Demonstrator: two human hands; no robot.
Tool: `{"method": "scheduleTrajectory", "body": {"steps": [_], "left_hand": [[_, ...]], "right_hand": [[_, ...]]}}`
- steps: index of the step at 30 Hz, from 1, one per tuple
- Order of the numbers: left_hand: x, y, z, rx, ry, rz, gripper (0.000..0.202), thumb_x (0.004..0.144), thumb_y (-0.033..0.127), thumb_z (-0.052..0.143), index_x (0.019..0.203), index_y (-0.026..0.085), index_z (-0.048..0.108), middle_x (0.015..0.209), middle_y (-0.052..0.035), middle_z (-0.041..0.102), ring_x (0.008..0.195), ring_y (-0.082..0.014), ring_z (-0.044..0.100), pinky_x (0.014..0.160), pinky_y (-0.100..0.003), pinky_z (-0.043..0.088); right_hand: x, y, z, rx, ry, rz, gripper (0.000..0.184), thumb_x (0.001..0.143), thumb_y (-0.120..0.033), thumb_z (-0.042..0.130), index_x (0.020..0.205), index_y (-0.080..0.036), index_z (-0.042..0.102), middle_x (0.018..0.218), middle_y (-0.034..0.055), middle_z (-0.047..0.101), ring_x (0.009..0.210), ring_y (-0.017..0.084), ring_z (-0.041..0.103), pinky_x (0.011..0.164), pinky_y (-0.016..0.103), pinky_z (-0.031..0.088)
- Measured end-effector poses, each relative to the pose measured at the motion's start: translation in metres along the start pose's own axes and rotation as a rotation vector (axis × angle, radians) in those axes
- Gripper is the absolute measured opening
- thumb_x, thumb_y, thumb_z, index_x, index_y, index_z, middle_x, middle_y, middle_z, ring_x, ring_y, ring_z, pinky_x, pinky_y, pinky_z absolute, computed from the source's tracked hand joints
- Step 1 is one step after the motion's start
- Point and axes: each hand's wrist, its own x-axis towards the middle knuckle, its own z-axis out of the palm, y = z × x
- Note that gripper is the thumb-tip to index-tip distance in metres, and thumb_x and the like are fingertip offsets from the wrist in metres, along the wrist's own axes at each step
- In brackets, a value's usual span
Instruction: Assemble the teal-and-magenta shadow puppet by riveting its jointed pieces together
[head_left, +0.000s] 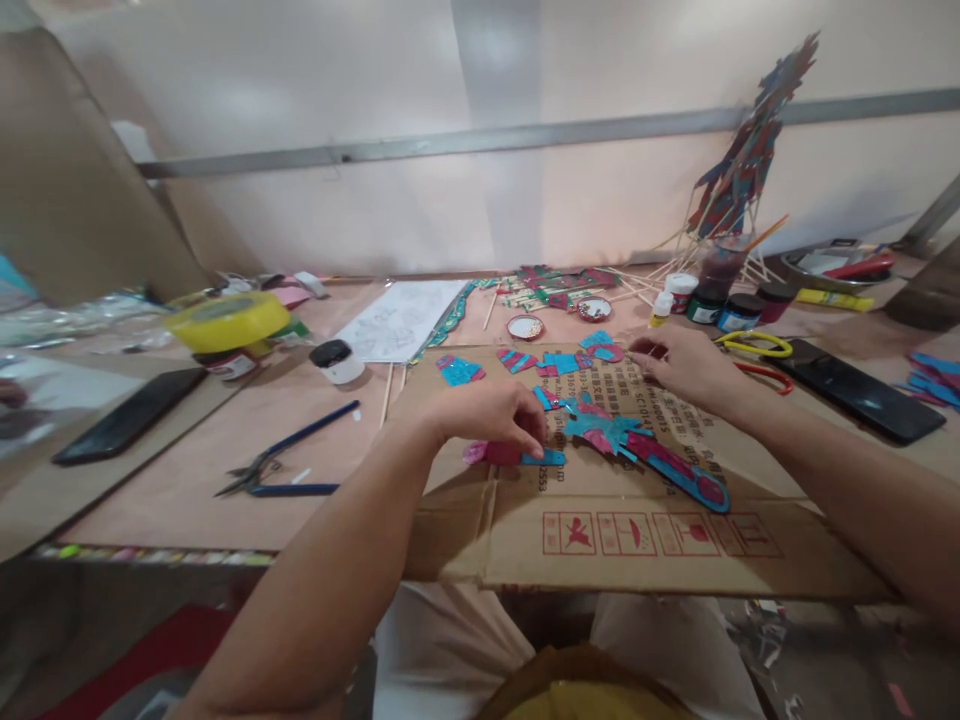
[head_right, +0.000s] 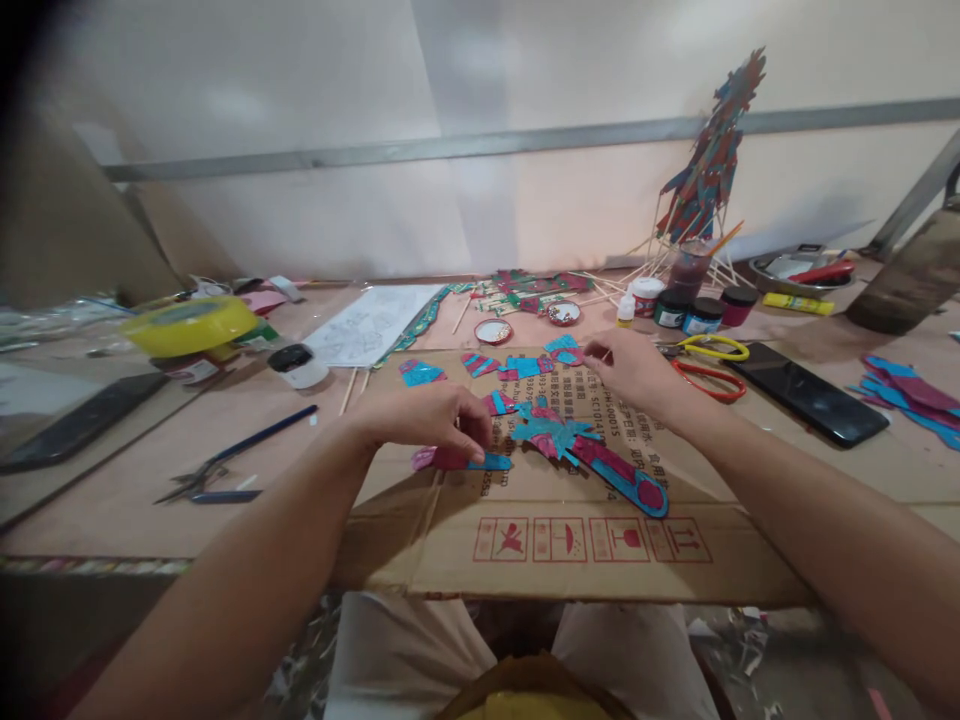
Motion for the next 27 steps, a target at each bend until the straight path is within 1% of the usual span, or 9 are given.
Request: {"method": "scheduleTrajectory", "body": {"steps": [3,5,7,9,12,15,20,23,27], "left_hand": [[0.002,-0.003,0.001,0.013,0.041,-0.006,0.007,0.074,0.026,0.073,0.078,0.022,0.077,0.073,0.0001,0.073,0.067,-0.0142,0.064,0.061,-0.023,0.041],[0.006,-0.007,0.003,0.000,0.123,0.001,0.009,0.076,0.028,0.072,0.077,0.020,0.077,0.070,-0.0003,0.071,0.064,-0.0139,0.062,0.059,-0.024,0.040],[0.011,-0.009,0.005,-0.063,0.292,0.012,0.016,0.080,0.032,0.069,0.074,0.019,0.074,0.066,-0.0004,0.067,0.061,-0.0133,0.057,0.057,-0.025,0.038],[0.014,-0.009,0.005,-0.164,0.530,0.004,0.023,0.083,0.036,0.066,0.069,0.018,0.069,0.064,-0.0004,0.064,0.059,-0.0128,0.054,0.056,-0.025,0.038],[0.013,-0.004,0.003,-0.273,0.802,-0.038,0.023,0.084,0.034,0.065,0.068,0.018,0.066,0.066,-0.0010,0.064,0.060,-0.0131,0.053,0.058,-0.027,0.040],[0.009,0.003,0.000,-0.315,0.863,-0.047,0.020,0.085,0.032,0.065,0.070,0.019,0.067,0.070,-0.0025,0.067,0.063,-0.0145,0.055,0.059,-0.028,0.043],[0.008,0.002,0.000,-0.341,0.899,-0.001,0.023,0.087,0.032,0.063,0.067,0.019,0.065,0.072,-0.0031,0.067,0.065,-0.0144,0.055,0.062,-0.029,0.044],[0.011,-0.002,0.001,-0.338,0.901,0.005,0.022,0.087,0.032,0.063,0.068,0.019,0.065,0.071,-0.0027,0.067,0.065,-0.0140,0.055,0.062,-0.028,0.043],[0.014,-0.006,0.003,-0.330,0.917,-0.006,0.020,0.085,0.032,0.065,0.070,0.019,0.066,0.070,-0.0017,0.067,0.066,-0.0138,0.055,0.062,-0.028,0.043]], "right_hand": [[0.031,0.002,-0.003,-0.042,0.014,0.030,0.023,0.089,-0.026,0.053,0.093,-0.020,0.075,0.097,0.0079,0.076,0.089,0.024,0.067,0.081,0.034,0.049],[0.055,0.005,0.001,-0.047,-0.008,0.119,0.025,0.090,-0.026,0.053,0.102,-0.019,0.074,0.105,0.0095,0.076,0.096,0.025,0.067,0.086,0.034,0.049],[0.078,0.009,0.010,-0.058,-0.005,0.183,0.032,0.090,-0.028,0.055,0.115,-0.016,0.070,0.112,0.0130,0.074,0.098,0.026,0.067,0.086,0.036,0.050],[0.099,0.011,0.021,-0.069,-0.004,0.223,0.040,0.090,-0.032,0.058,0.126,-0.014,0.065,0.123,0.0159,0.070,0.107,0.028,0.066,0.091,0.036,0.049],[0.122,0.012,0.039,-0.095,-0.009,0.297,0.064,0.083,-0.042,0.069,0.137,-0.010,0.055,0.136,0.0232,0.061,0.123,0.034,0.059,0.097,0.042,0.047],[0.137,0.011,0.054,-0.107,-0.025,0.372,0.083,0.077,-0.051,0.074,0.141,-0.005,0.048,0.135,0.0288,0.059,0.122,0.039,0.058,0.096,0.047,0.048],[0.148,0.011,0.070,-0.114,-0.010,0.437,0.083,0.076,-0.053,0.073,0.141,-0.008,0.047,0.137,0.0295,0.056,0.126,0.042,0.055,0.099,0.052,0.046],[0.149,0.009,0.070,-0.104,0.006,0.436,0.080,0.077,-0.048,0.073,0.140,-0.006,0.047,0.137,0.0305,0.056,0.129,0.042,0.053,0.102,0.052,0.044],[0.139,0.004,0.056,-0.068,0.017,0.395,0.077,0.079,-0.045,0.071,0.140,-0.005,0.046,0.134,0.0279,0.060,0.125,0.039,0.057,0.100,0.049,0.047]]}}
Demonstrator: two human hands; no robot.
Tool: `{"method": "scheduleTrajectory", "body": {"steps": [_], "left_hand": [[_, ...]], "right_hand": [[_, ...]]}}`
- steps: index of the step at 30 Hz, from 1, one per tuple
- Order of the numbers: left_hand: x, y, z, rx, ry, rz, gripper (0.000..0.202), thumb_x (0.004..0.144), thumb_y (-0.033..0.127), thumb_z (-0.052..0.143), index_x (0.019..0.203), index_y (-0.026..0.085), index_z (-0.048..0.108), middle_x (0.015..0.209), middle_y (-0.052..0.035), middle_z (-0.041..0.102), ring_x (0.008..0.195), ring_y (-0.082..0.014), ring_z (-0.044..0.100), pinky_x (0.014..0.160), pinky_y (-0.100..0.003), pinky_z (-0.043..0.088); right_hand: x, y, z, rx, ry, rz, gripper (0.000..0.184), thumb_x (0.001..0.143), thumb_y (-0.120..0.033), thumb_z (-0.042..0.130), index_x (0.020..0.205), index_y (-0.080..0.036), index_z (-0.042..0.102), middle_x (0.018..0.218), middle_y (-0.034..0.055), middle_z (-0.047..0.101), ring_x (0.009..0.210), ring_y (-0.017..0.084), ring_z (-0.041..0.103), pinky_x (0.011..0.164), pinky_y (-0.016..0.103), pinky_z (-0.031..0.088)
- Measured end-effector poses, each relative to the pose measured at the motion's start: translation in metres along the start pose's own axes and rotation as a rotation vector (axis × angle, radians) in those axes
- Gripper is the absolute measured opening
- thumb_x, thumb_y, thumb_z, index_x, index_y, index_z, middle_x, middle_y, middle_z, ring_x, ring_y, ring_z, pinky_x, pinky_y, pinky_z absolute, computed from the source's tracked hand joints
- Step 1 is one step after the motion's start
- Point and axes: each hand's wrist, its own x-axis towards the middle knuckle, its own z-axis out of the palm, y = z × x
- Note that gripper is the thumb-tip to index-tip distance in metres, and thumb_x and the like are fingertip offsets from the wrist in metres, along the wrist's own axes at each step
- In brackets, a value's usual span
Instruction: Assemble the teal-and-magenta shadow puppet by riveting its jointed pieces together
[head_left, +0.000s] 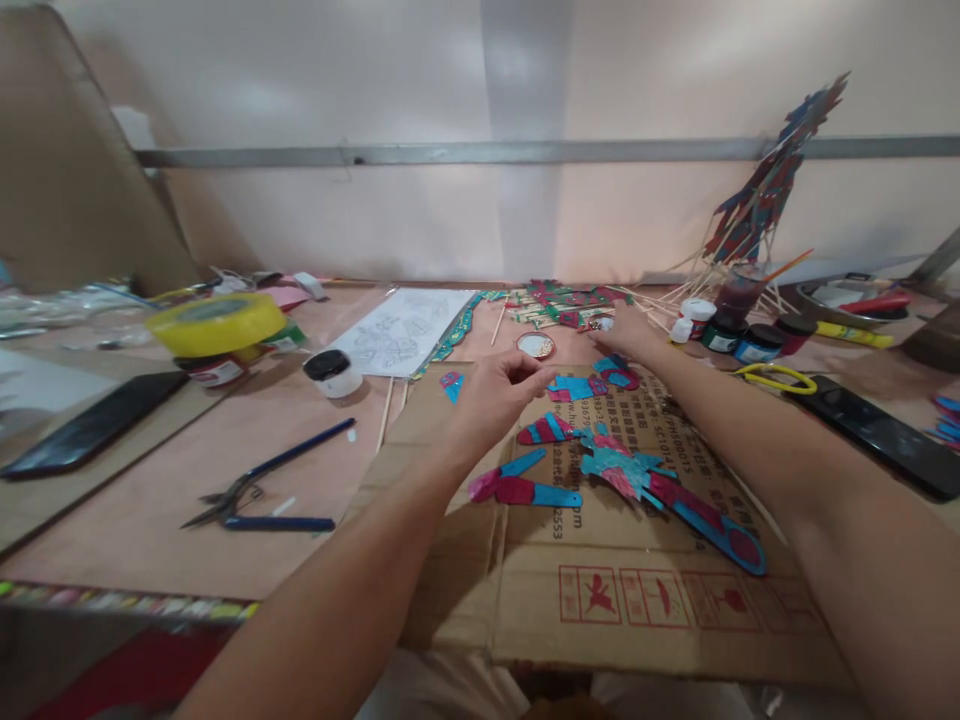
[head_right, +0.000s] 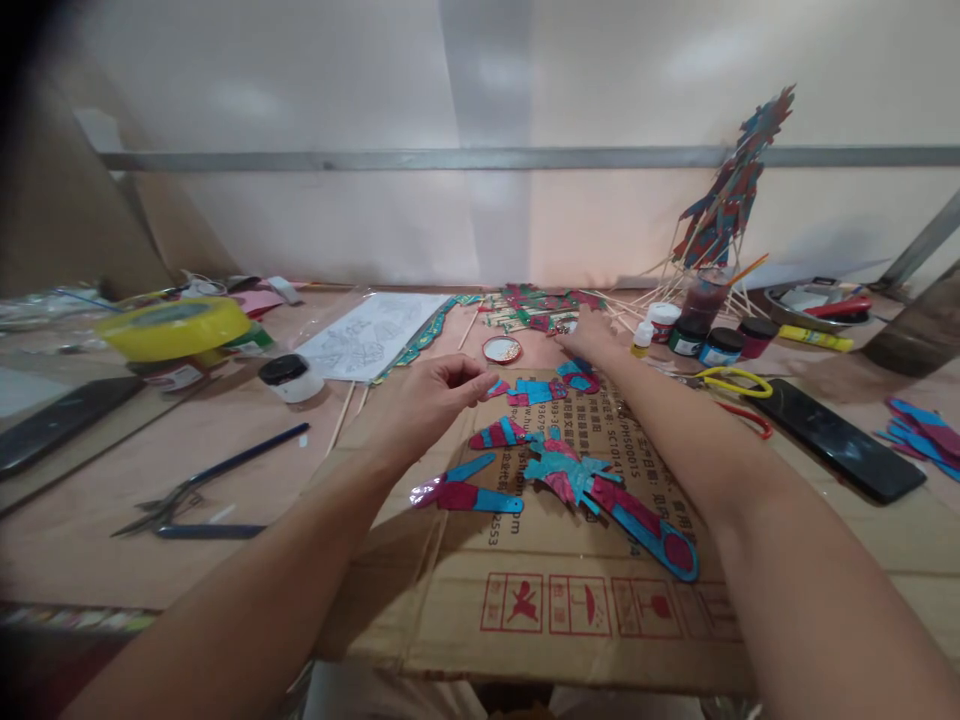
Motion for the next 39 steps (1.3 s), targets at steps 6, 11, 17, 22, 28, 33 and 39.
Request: {"method": "scheduleTrajectory", "body": {"steps": [6,11,17,22,28,33,39], "left_hand": [[0.000,-0.004,0.005,0.014,-0.005,0.014,0.023,0.083,0.036,0.067,0.067,0.020,0.065,0.067,-0.0005,0.064,0.062,-0.0139,0.053,0.060,-0.027,0.041],[-0.002,-0.004,0.010,0.068,-0.045,0.037,0.024,0.081,0.038,0.068,0.065,0.021,0.065,0.065,0.0000,0.064,0.060,-0.0140,0.053,0.058,-0.026,0.039],[-0.004,-0.006,0.016,0.148,-0.054,0.052,0.024,0.081,0.039,0.066,0.065,0.021,0.067,0.062,0.0002,0.064,0.059,-0.0148,0.053,0.055,-0.025,0.037],[-0.005,-0.007,0.017,0.186,-0.068,0.016,0.023,0.081,0.041,0.068,0.067,0.022,0.070,0.064,0.0001,0.066,0.059,-0.0152,0.054,0.055,-0.026,0.036],[-0.009,-0.002,0.020,0.223,-0.060,0.069,0.024,0.083,0.039,0.067,0.068,0.021,0.070,0.064,0.0001,0.066,0.058,-0.0149,0.053,0.055,-0.026,0.037],[-0.013,0.004,0.024,0.264,-0.059,0.098,0.026,0.085,0.038,0.065,0.068,0.020,0.070,0.063,0.0005,0.065,0.057,-0.0134,0.051,0.057,-0.026,0.037],[-0.013,0.001,0.026,0.293,-0.089,0.103,0.024,0.086,0.036,0.063,0.071,0.018,0.070,0.066,0.0005,0.066,0.059,-0.0131,0.054,0.058,-0.026,0.037]], "right_hand": [[-0.060,0.023,-0.034,0.123,-0.057,-0.193,0.070,0.079,-0.047,0.075,0.137,-0.014,0.052,0.134,0.0190,0.064,0.121,0.030,0.062,0.099,0.041,0.051],[-0.127,0.043,-0.052,0.223,-0.209,-0.277,0.065,0.079,-0.045,0.076,0.135,-0.020,0.055,0.128,0.0151,0.069,0.111,0.028,0.068,0.092,0.041,0.055],[-0.152,0.054,-0.038,-0.060,-0.040,-0.361,0.069,0.079,-0.040,0.077,0.140,-0.017,0.055,0.132,0.0177,0.066,0.121,0.034,0.063,0.101,0.049,0.049],[-0.142,0.066,-0.034,0.013,-0.003,-0.410,0.055,0.087,-0.039,0.068,0.137,-0.018,0.058,0.137,0.0156,0.063,0.128,0.030,0.057,0.107,0.048,0.045],[-0.136,0.079,-0.058,0.143,0.089,-0.334,0.024,0.093,-0.030,0.053,0.098,-0.020,0.074,0.100,0.0092,0.075,0.089,0.024,0.067,0.081,0.037,0.052],[-0.133,0.084,-0.063,0.052,0.007,-0.363,0.018,0.087,-0.021,0.057,0.085,-0.020,0.075,0.090,0.0066,0.075,0.085,0.022,0.066,0.078,0.033,0.049],[-0.136,0.079,-0.060,-0.087,-0.133,-0.407,0.021,0.089,-0.019,0.056,0.090,-0.019,0.077,0.098,0.0083,0.076,0.091,0.022,0.066,0.080,0.030,0.047]]}}
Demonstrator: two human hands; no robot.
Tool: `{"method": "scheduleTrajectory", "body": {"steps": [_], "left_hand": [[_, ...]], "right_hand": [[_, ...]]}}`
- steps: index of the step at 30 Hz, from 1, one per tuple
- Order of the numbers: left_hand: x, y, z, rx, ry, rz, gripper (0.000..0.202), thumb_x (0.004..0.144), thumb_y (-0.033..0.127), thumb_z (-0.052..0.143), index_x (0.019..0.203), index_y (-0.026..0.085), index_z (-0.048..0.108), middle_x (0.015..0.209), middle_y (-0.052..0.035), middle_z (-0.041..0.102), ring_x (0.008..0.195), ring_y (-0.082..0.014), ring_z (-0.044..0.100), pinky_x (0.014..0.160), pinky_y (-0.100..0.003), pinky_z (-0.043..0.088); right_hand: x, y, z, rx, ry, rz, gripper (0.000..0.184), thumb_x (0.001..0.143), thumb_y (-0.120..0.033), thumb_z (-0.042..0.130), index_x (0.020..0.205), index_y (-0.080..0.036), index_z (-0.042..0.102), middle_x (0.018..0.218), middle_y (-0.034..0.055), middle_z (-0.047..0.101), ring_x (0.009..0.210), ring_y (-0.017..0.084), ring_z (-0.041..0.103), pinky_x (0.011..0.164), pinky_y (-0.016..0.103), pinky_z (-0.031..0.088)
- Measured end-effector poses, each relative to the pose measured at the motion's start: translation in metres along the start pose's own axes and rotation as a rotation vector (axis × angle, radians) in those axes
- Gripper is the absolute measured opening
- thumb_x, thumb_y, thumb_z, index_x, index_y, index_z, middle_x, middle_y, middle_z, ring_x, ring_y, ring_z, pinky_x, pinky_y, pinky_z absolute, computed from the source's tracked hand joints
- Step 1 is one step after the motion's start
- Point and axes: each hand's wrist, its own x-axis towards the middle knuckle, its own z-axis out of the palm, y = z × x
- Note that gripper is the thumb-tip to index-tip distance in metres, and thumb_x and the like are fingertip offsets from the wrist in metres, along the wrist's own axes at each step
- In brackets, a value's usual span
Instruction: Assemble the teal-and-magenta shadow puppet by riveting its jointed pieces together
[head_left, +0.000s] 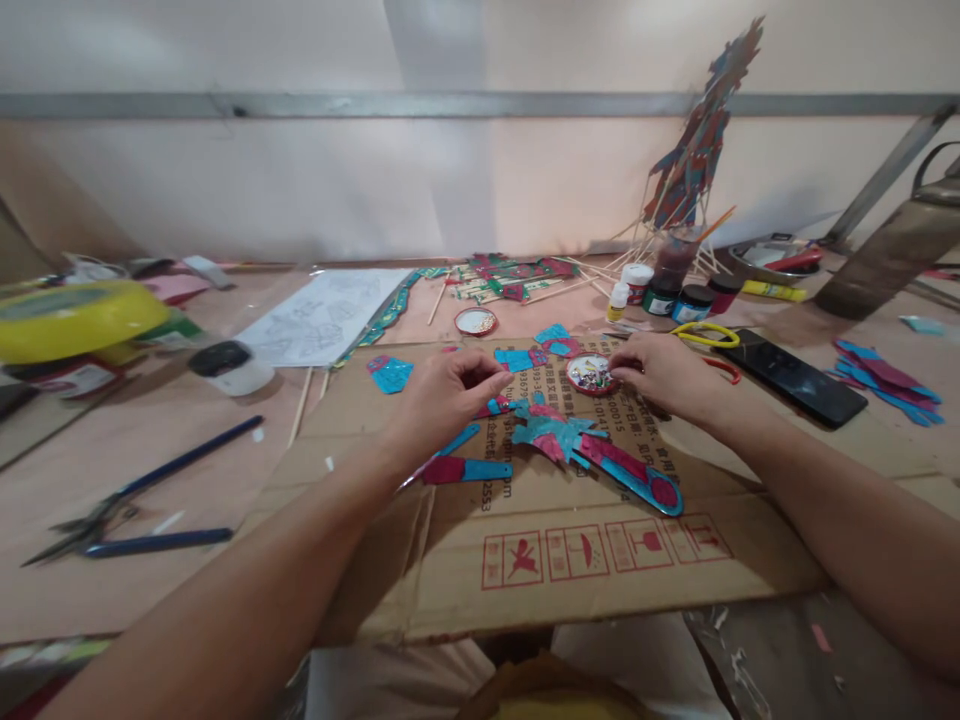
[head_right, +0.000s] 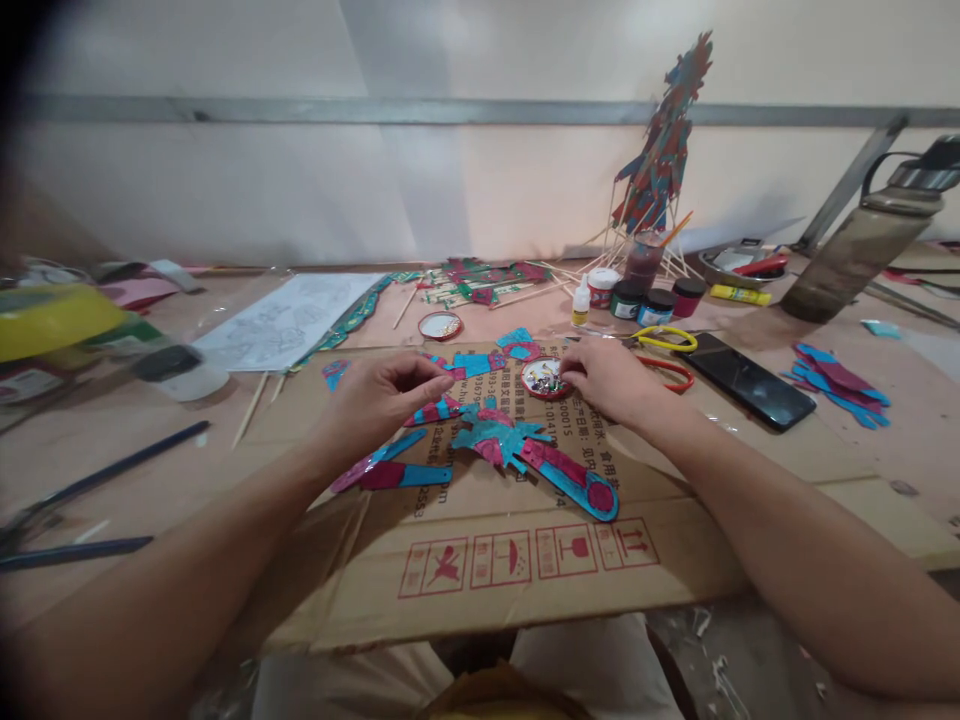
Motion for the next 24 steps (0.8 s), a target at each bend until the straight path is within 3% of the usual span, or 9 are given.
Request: {"method": "scheduleTrajectory", "body": {"steps": [6,16,19,21,24], "left_hand": [[0.000,-0.002,0.001,-0.005,-0.011,0.013,0.025,0.087,0.037,0.063,0.072,0.018,0.070,0.066,0.0004,0.066,0.061,-0.0133,0.055,0.058,-0.026,0.037],[0.002,-0.008,0.006,0.007,-0.070,0.037,0.029,0.087,0.043,0.062,0.074,0.018,0.071,0.065,0.0007,0.065,0.060,-0.0125,0.054,0.057,-0.025,0.036],[0.005,-0.009,-0.003,-0.019,-0.072,0.012,0.026,0.086,0.040,0.063,0.076,0.017,0.071,0.067,-0.0001,0.065,0.060,-0.0120,0.053,0.057,-0.025,0.037],[0.008,-0.009,-0.017,-0.008,-0.159,-0.008,0.024,0.085,0.038,0.064,0.078,0.017,0.071,0.069,-0.0010,0.066,0.062,-0.0122,0.055,0.058,-0.025,0.039],[0.010,-0.009,-0.040,0.059,-0.434,-0.004,0.021,0.082,0.038,0.067,0.080,0.018,0.073,0.071,-0.0005,0.069,0.065,-0.0126,0.058,0.060,-0.024,0.040]], "right_hand": [[0.005,-0.012,-0.001,-0.177,-0.143,0.025,0.024,0.088,-0.018,0.055,0.093,-0.016,0.078,0.103,0.0128,0.076,0.094,0.025,0.067,0.079,0.031,0.046],[0.011,-0.012,-0.003,-0.109,-0.171,0.091,0.023,0.088,-0.019,0.055,0.090,-0.018,0.077,0.093,0.0090,0.076,0.081,0.021,0.066,0.068,0.028,0.042],[0.014,-0.011,-0.001,-0.180,-0.174,0.062,0.023,0.090,-0.022,0.054,0.091,-0.017,0.077,0.091,0.0103,0.075,0.077,0.021,0.064,0.066,0.030,0.041],[0.016,-0.012,0.001,-0.239,-0.167,0.022,0.024,0.092,-0.022,0.052,0.091,-0.015,0.075,0.093,0.0125,0.074,0.079,0.022,0.064,0.067,0.030,0.040],[0.017,-0.012,0.004,-0.286,-0.140,-0.039,0.025,0.093,-0.019,0.048,0.088,-0.015,0.073,0.095,0.0140,0.072,0.084,0.022,0.063,0.069,0.030,0.041]]}}
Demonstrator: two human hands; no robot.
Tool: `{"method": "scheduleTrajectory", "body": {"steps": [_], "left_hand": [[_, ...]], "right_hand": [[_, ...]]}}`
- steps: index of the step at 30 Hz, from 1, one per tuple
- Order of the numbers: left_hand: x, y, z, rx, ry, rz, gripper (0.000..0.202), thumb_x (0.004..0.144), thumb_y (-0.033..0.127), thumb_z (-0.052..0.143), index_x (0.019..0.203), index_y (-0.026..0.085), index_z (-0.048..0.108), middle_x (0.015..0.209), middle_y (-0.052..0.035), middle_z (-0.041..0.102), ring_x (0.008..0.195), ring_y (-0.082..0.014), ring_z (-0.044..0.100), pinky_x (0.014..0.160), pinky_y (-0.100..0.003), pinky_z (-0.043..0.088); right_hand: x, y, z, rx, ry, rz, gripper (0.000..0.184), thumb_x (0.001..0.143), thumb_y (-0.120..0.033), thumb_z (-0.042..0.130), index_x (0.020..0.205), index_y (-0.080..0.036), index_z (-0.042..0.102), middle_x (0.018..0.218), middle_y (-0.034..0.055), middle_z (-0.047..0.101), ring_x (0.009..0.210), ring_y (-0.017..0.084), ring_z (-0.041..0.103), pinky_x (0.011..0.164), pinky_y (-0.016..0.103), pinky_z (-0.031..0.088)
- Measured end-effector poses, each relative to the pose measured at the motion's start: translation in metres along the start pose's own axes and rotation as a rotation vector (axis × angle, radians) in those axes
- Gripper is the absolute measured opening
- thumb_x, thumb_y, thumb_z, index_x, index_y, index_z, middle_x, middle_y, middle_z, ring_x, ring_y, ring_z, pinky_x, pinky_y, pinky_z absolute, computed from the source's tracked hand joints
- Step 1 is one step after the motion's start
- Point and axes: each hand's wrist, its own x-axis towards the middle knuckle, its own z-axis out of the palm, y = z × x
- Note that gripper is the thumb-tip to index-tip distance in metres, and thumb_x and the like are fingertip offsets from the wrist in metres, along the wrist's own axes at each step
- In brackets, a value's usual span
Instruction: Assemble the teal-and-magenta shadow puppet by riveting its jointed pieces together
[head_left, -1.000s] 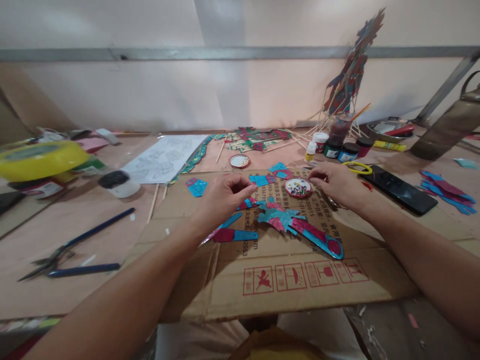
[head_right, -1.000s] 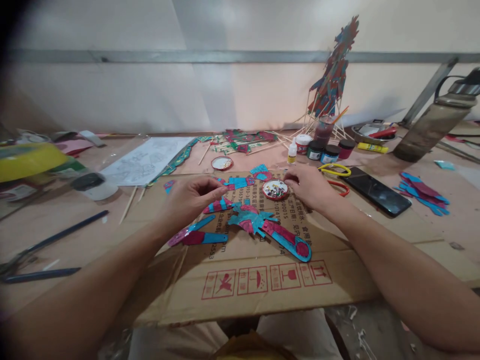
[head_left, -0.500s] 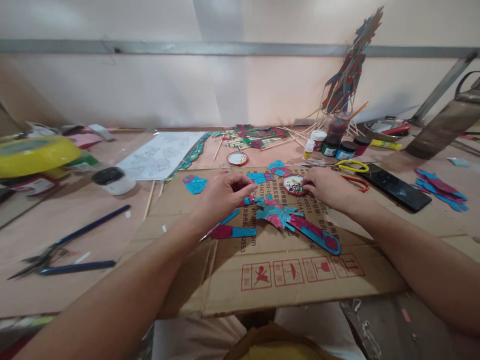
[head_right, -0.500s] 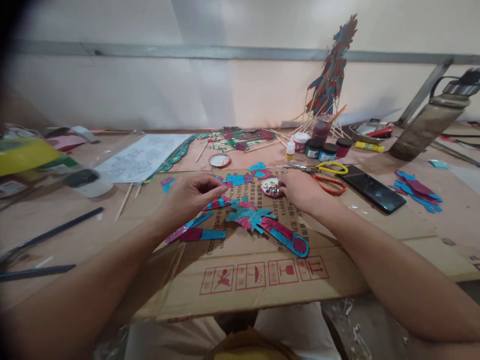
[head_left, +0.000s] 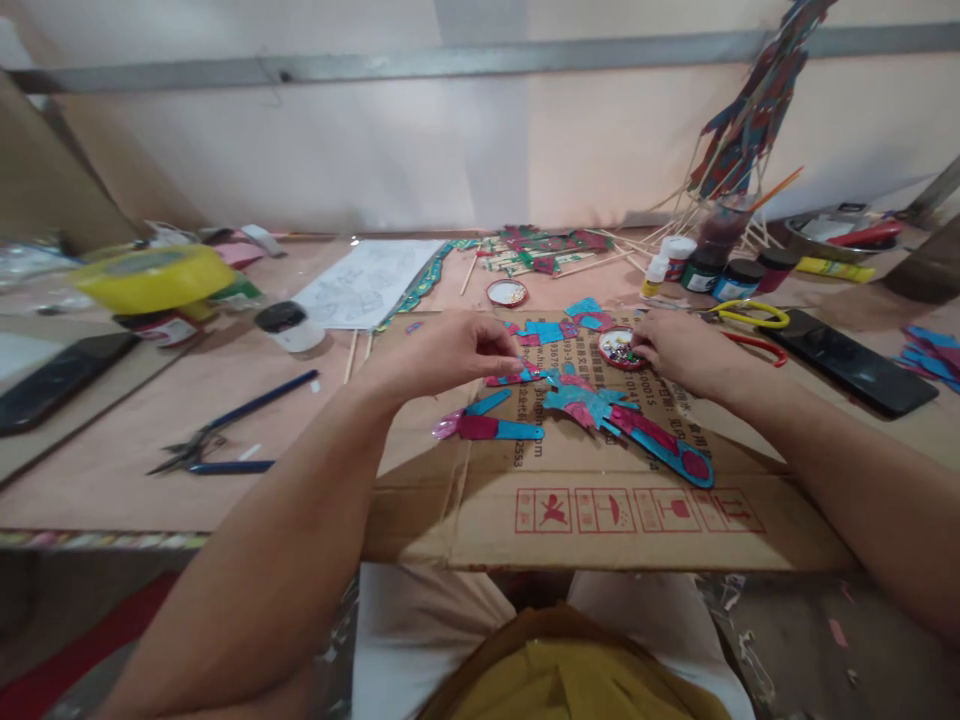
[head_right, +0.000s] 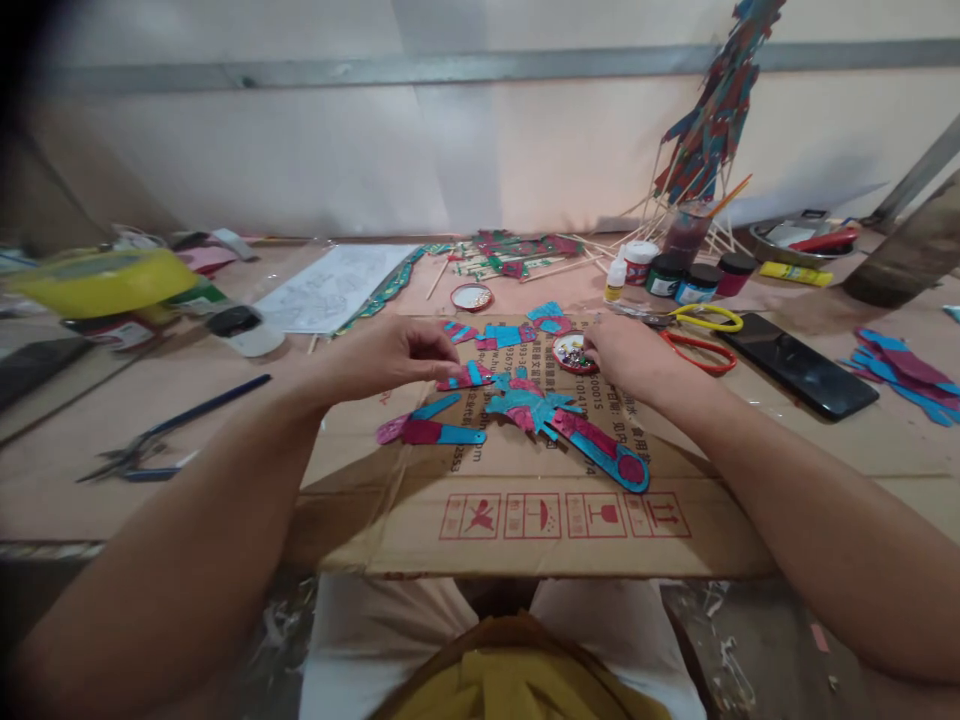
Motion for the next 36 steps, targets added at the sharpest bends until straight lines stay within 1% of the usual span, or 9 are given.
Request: {"method": "scheduleTrajectory", "body": {"steps": [3,6,10,14,21,24,26,31,36], "left_hand": [[-0.006,0.001,-0.009,0.063,-0.230,0.043,0.016,0.079,0.036,0.068,0.084,0.021,0.074,0.076,0.0011,0.071,0.070,-0.0130,0.061,0.063,-0.023,0.041],[-0.007,0.006,-0.002,0.151,-0.359,0.070,0.012,0.075,0.028,0.071,0.085,0.022,0.074,0.083,0.0019,0.072,0.075,-0.0133,0.062,0.066,-0.023,0.041],[-0.005,0.015,0.012,0.224,-0.463,0.026,0.013,0.070,0.020,0.073,0.082,0.020,0.069,0.078,0.0027,0.067,0.071,-0.0132,0.058,0.060,-0.024,0.037],[-0.005,0.017,0.015,0.216,-0.496,-0.035,0.011,0.069,0.019,0.070,0.077,0.020,0.063,0.071,0.0032,0.062,0.065,-0.0127,0.055,0.055,-0.024,0.033],[-0.008,0.010,0.015,0.105,-0.410,0.067,0.007,0.069,0.014,0.062,0.068,0.021,0.064,0.062,0.0036,0.058,0.055,-0.0117,0.051,0.050,-0.023,0.032],[-0.007,0.009,0.011,-0.011,-0.344,0.096,0.003,0.073,0.021,0.064,0.072,0.021,0.066,0.064,0.0028,0.061,0.057,-0.0111,0.055,0.052,-0.022,0.037],[-0.006,0.012,0.008,-0.132,-0.256,0.082,0.011,0.077,0.030,0.066,0.074,0.020,0.065,0.064,0.0022,0.062,0.056,-0.0106,0.055,0.052,-0.021,0.038],[-0.003,0.025,0.019,-0.446,0.058,-0.015,0.021,0.080,0.036,0.068,0.074,0.018,0.057,0.063,0.0019,0.059,0.050,-0.0082,0.049,0.047,-0.021,0.036],[0.002,0.032,0.042,-0.505,0.171,-0.022,0.016,0.080,0.032,0.068,0.080,0.019,0.059,0.066,0.0026,0.057,0.054,-0.0087,0.049,0.048,-0.021,0.037]], "right_hand": [[0.000,0.002,0.002,-0.017,0.009,-0.020,0.025,0.093,-0.021,0.048,0.088,-0.015,0.072,0.094,0.0134,0.072,0.083,0.022,0.062,0.069,0.030,0.041],[0.000,0.005,0.002,-0.010,-0.016,-0.033,0.022,0.091,-0.022,0.051,0.087,-0.016,0.072,0.092,0.0120,0.073,0.080,0.022,0.062,0.067,0.029,0.040],[0.000,0.005,0.000,0.048,-0.028,-0.012,0.020,0.088,-0.017,0.051,0.083,-0.017,0.071,0.090,0.0113,0.073,0.078,0.021,0.062,0.066,0.029,0.041],[-0.002,-0.002,-0.004,0.099,-0.002,0.002,0.021,0.087,-0.014,0.049,0.086,-0.018,0.070,0.093,0.0114,0.074,0.081,0.022,0.064,0.069,0.028,0.042],[-0.005,0.003,-0.009,0.320,0.067,0.095,0.017,0.086,-0.020,0.052,0.082,-0.020,0.069,0.080,0.0065,0.071,0.074,0.020,0.061,0.068,0.029,0.044],[-0.005,0.013,-0.004,0.469,0.134,0.098,0.012,0.083,-0.022,0.056,0.078,-0.020,0.067,0.079,0.0050,0.070,0.074,0.019,0.060,0.069,0.029,0.044],[-0.006,0.013,-0.002,0.667,0.175,0.128,0.012,0.083,-0.028,0.060,0.078,-0.020,0.066,0.076,0.0042,0.069,0.071,0.018,0.059,0.066,0.029,0.045],[-0.020,-0.014,-0.010,1.148,0.264,0.115,0.021,0.079,-0.041,0.070,0.080,-0.021,0.064,0.072,0.0007,0.063,0.064,0.014,0.055,0.062,0.029,0.046],[-0.032,-0.049,-0.022,1.301,0.252,-0.007,0.018,0.080,-0.037,0.069,0.080,-0.020,0.063,0.072,-0.0004,0.061,0.065,0.013,0.054,0.063,0.029,0.046]]}}
